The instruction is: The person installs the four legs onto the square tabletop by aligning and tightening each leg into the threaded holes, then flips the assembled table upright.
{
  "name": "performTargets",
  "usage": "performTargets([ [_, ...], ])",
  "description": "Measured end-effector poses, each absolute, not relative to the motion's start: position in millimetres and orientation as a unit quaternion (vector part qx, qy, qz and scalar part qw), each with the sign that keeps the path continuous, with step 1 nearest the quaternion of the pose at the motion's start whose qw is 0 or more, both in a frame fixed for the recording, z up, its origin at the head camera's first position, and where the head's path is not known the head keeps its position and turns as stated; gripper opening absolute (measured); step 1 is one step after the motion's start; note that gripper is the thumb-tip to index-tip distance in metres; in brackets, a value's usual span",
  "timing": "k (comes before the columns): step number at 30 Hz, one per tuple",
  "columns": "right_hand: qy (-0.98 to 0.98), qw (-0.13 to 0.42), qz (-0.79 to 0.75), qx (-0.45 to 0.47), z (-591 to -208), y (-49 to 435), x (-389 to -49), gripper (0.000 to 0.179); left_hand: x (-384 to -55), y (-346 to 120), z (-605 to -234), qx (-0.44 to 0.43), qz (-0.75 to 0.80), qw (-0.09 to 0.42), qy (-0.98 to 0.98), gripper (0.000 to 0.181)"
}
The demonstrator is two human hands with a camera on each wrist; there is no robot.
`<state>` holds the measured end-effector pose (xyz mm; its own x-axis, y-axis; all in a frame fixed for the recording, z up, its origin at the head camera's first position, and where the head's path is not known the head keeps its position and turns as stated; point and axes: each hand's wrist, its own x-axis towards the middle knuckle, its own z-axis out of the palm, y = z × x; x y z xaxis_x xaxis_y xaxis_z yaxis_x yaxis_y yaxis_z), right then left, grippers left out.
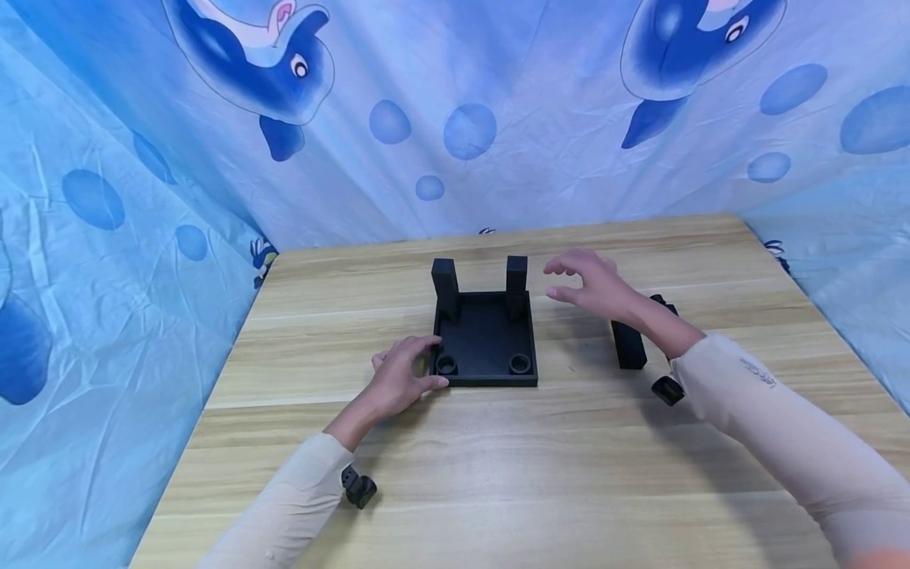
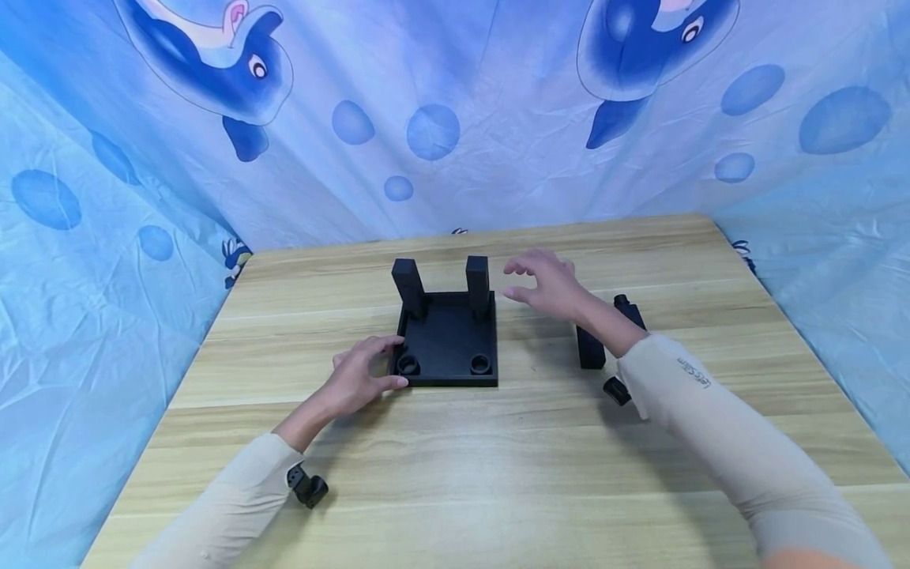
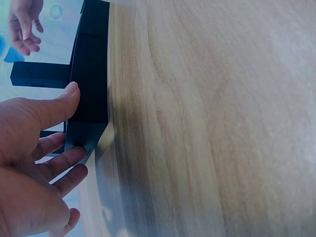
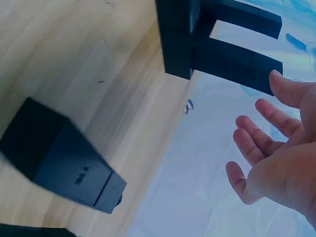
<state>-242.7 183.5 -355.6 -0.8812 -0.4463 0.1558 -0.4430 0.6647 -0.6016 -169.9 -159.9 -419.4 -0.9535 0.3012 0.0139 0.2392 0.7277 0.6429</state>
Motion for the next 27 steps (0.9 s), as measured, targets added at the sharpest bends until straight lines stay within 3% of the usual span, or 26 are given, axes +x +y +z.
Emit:
performTargets([
  [19, 0.93, -0.012, -0.262, -0.258, -364, 212, -219, 0.038, -170, -161, -421, 0.146, 0.34, 0.046, 0.928, 0.065],
  [27, 0.924, -0.064, -0.229, -0.298, -373, 228, -211, 0.044, -169, -160, -420, 0.147, 0.339, 0.044, 0.928, 0.064],
])
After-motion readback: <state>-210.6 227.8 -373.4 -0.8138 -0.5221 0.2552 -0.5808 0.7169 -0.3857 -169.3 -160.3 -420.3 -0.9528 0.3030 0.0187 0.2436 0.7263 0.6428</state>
